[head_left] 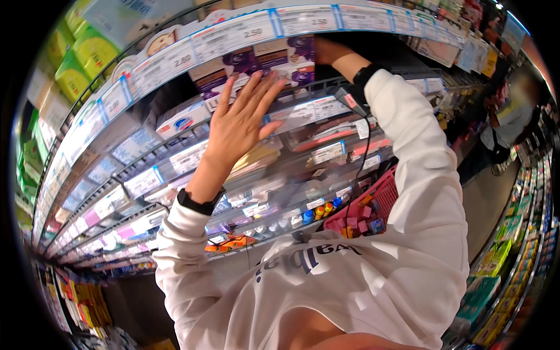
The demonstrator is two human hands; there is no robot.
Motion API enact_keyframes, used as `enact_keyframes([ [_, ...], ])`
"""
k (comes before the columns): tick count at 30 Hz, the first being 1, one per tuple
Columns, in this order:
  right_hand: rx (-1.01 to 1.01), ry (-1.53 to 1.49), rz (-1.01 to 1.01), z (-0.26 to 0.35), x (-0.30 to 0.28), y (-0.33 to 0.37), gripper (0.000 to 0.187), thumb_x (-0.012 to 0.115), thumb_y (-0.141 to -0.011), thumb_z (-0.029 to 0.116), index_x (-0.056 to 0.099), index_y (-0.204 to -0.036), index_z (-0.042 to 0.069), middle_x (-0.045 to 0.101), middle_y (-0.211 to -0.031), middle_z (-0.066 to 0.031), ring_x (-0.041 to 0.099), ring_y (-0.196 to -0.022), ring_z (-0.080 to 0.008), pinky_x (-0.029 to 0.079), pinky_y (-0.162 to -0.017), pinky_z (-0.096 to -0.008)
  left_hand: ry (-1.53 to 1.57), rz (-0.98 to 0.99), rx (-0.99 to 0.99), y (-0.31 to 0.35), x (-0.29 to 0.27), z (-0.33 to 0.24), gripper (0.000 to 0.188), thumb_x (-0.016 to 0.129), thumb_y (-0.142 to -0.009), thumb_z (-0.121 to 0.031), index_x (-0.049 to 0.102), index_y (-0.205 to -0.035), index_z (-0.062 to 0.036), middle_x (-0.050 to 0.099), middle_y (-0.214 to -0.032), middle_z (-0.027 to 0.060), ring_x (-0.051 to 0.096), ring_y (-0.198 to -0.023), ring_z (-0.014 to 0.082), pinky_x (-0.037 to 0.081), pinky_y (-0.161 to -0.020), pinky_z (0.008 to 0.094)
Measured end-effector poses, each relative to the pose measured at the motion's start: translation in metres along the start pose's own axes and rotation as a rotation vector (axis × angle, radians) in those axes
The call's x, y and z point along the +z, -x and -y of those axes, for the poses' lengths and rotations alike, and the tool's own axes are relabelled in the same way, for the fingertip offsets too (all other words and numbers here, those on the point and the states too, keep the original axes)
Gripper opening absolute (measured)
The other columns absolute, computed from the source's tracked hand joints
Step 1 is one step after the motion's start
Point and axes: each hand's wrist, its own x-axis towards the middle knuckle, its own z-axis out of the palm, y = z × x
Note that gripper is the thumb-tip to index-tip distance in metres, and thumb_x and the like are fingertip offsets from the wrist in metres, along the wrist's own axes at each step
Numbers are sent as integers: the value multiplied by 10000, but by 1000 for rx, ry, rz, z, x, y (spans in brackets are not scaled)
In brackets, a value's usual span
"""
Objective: The person repeatedly picks up bars of soap from a pink shopping basket and places them onto a store shelf. They handle the soap bars one at a time, arranging them in rows on the shelf.
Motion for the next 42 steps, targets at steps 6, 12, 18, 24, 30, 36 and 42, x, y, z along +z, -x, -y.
enact_keyframes([
  [6,-5,93,-270,36,57,18,310,523,-851,293,515,-1097,105,599,-978,-52,577,-880,-144,474,-780,-284,86,15,22,12,-15,-7,572,501,-796,-372,372,-1313,-165,360,-1355,13,307,-1262,210,163,-1044,448],
  [12,-14,530,-315,62,70,42,349,503,-850,293,527,-1113,63,597,-1034,-116,574,-933,-220,451,-816,-318,328,23,94,47,-31,-32,459,517,-762,-163,479,-1219,-127,398,-1320,84,314,-1253,283,176,-1035,487],
  [18,-462,1364,-683,59,107,208,255,587,-770,210,561,-995,93,577,-956,-116,539,-937,-292,429,-812,-336,616,-4,29,90,-22,-56,376,505,-679,-7,577,-1040,-84,509,-1187,120,422,-1160,323,274,-975,476],
  [24,-81,1394,-815,-36,106,330,172,630,-737,130,571,-845,10,561,-776,-176,550,-735,-360,437,-624,-383,881,182,42,151,31,-78,280,487,-707,-15,597,-959,-68,559,-1078,87,486,-1070,288,325,-945,449],
  [30,658,1099,-1103,-117,183,416,153,599,-763,138,507,-840,43,589,-834,-111,576,-777,-295,448,-651,-354,1323,418,-102,182,81,-139,344,483,-706,53,563,-1024,-50,580,-961,119,537,-932,293,378,-865,400],
  [36,857,1046,-1136,-143,255,489,164,586,-762,167,499,-800,33,564,-780,-142,556,-748,-324,436,-637,-374,1486,562,223,200,129,-225,261,522,-721,20,574,-967,-51,574,-923,116,533,-866,301,407,-801,386],
  [42,1253,811,-1111,-126,284,533,183,564,-794,213,535,-837,38,576,-820,-147,558,-771,-329,432,-648,-370,1513,722,515,191,155,-284,253,506,-783,-64,557,-1029,-32,586,-970,143,544,-894,308,425,-782,394],
])
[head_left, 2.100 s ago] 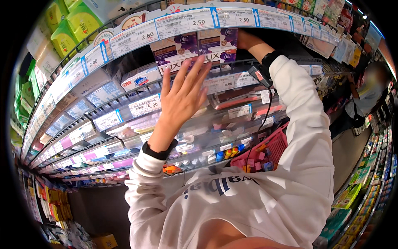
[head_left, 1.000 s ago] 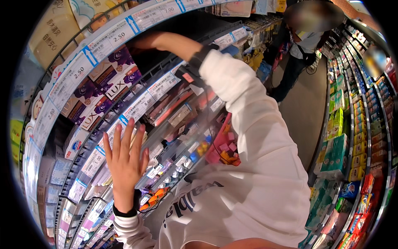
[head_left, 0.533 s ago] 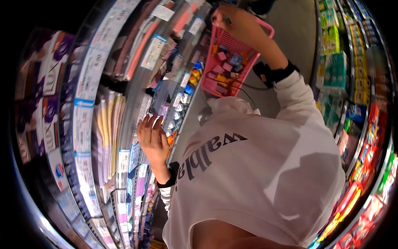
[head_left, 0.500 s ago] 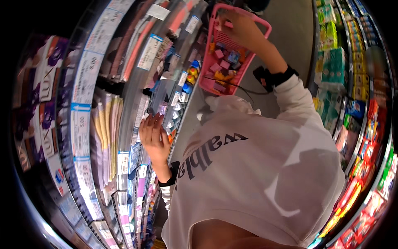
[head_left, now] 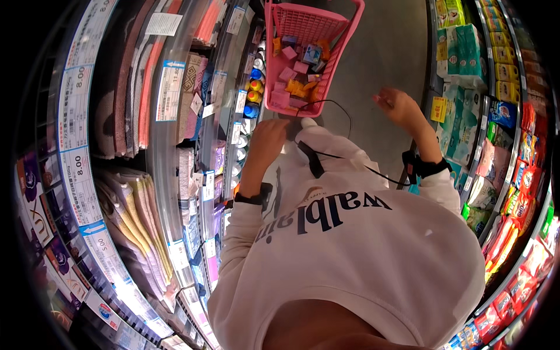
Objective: The person repeatedly picks up bars of soap from a pink shopping basket and places them onto a store shelf. They handle the soap bars one at a time, arranging them in rows on the shelf.
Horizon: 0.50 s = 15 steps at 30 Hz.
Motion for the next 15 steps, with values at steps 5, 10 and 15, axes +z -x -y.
enact_keyframes([
  [5,-59,-12,143,-60,28,-14,269,508,-837,293,540,-994,77,572,-986,-140,556,-888,-319,442,-749,-390,157,118,-280,-34,14,-3,288,514,-811,-124,540,-1081,-26,579,-1024,163,545,-949,322,427,-819,362],
  [10,-157,-179,325,-45,49,-71,396,525,-826,257,468,-1168,66,523,-1101,-173,540,-956,-328,432,-819,-388,313,203,-471,-46,72,29,302,513,-831,-174,538,-1098,-35,578,-1050,160,550,-985,290,426,-838,340],
  [15,-288,-255,301,-74,83,-188,405,534,-814,179,441,-1194,77,544,-1068,-183,546,-938,-338,441,-796,-393,257,304,-765,-84,118,60,263,512,-786,-199,596,-1021,-113,625,-912,106,607,-808,257,472,-717,340],
])
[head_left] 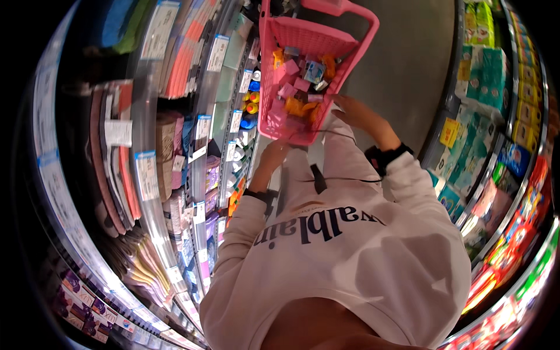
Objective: The person repeatedly picks up bars of soap from a pink shopping basket and places them onto a store shelf. They handle the soap bars one at a time, arranging them in rows on the shelf.
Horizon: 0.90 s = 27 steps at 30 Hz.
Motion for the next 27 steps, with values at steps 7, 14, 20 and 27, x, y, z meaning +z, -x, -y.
enact_keyframes([
  [7,7,-1,-23,-142,25,-221,318,488,-793,181,503,-1077,39,592,-905,-194,583,-823,-352,469,-704,-408,850,258,-242,-147,67,67,452,493,-842,-397,509,-1153,-69,596,-1055,85,565,-961,263,451,-802,380],
  [14,341,72,86,-214,94,-297,413,331,-858,333,514,-1100,52,530,-1106,-207,501,-1036,-336,366,-898,-453,1331,-22,-689,-240,87,-2,507,462,-843,-458,473,-1183,-82,548,-1116,77,522,-1017,257,442,-811,399],
  [20,216,235,153,-127,18,-265,397,389,-852,337,487,-1143,85,488,-1179,-142,495,-1048,-319,384,-877,-474,1569,-182,-712,-317,111,-7,555,436,-843,-510,442,-1208,-92,507,-1168,70,486,-1066,253,434,-818,416],
  [27,-48,404,-259,-216,113,-297,336,510,-787,253,494,-1051,47,544,-934,-168,521,-903,-335,445,-771,-423,1847,-211,-516,-339,110,-56,660,245,-855,-589,349,-1281,-96,452,-1233,60,409,-1148,250,280,-953,514],
])
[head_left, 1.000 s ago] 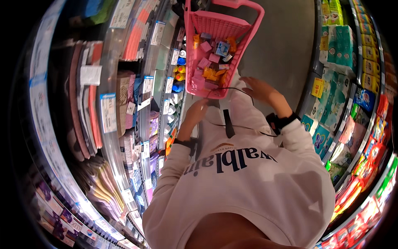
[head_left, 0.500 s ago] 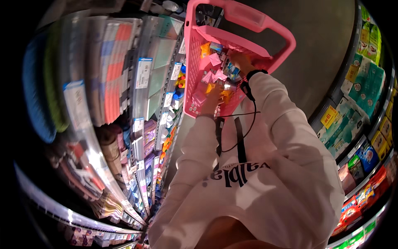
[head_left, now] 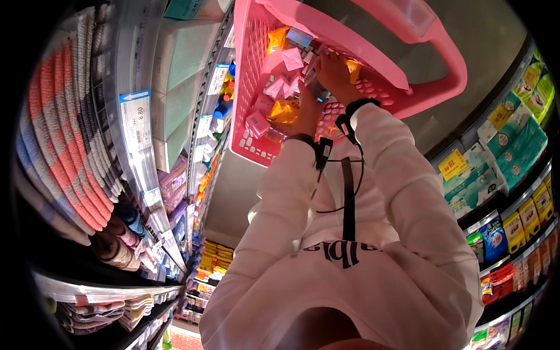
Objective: The person repeatedly picks up bars of soap from a pink shopping basket and places them onto a store shelf. They handle the soap bars one at a time, arranging them in rows on the shelf.
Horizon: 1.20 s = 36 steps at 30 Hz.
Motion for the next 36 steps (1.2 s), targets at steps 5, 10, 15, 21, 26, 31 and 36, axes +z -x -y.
enact_keyframes([
  [5,180,-134,142,22,-18,17,477,519,-768,263,406,-1181,53,481,-1109,-200,471,-1012,-386,412,-843,-460,342,77,35,-24,-18,23,592,209,-893,-519,356,-1280,-96,399,-1285,89,366,-1200,264,316,-977,463],
  [10,321,-310,205,47,-42,29,569,536,-740,249,359,-1248,66,389,-1233,-219,385,-1129,-405,357,-911,-492,-131,86,300,-3,-36,25,555,235,-910,-482,370,-1264,-76,442,-1240,80,418,-1144,227,360,-945,422],
  [15,253,-251,143,74,-47,53,554,549,-725,231,396,-1230,62,361,-1252,-233,367,-1149,-407,339,-914,-514,34,93,240,24,-43,6,541,310,-894,-508,432,-1195,-76,484,-1168,70,464,-1080,196,393,-902,380],
  [21,194,-209,29,80,-39,62,572,554,-725,230,383,-1246,69,361,-1253,-220,396,-1116,-380,342,-891,-506,62,218,240,16,-69,6,539,349,-870,-540,459,-1167,-104,502,-1128,37,446,-1072,156,369,-898,343],
  [26,364,-494,48,9,12,32,426,525,-737,199,487,-1132,43,529,-1054,-221,518,-960,-356,412,-801,-456,-82,-52,103,10,-53,-5,494,387,-858,-522,466,-1161,-140,519,-1054,-1,446,-1008,129,378,-823,322],
  [31,142,-483,18,-6,4,22,349,486,-805,311,572,-1015,46,612,-889,-161,577,-823,-308,450,-713,-418,-670,131,344,8,-66,-10,468,432,-853,-365,395,-1240,-104,492,-1138,36,426,-1086,168,338,-907,359],
  [36,-132,-630,152,-6,-2,18,409,527,-781,307,525,-1089,38,593,-954,-136,566,-866,-270,451,-740,-394,-1189,169,531,43,-53,-9,456,427,-855,-276,368,-1257,-70,454,-1203,78,391,-1147,205,306,-955,354],
])
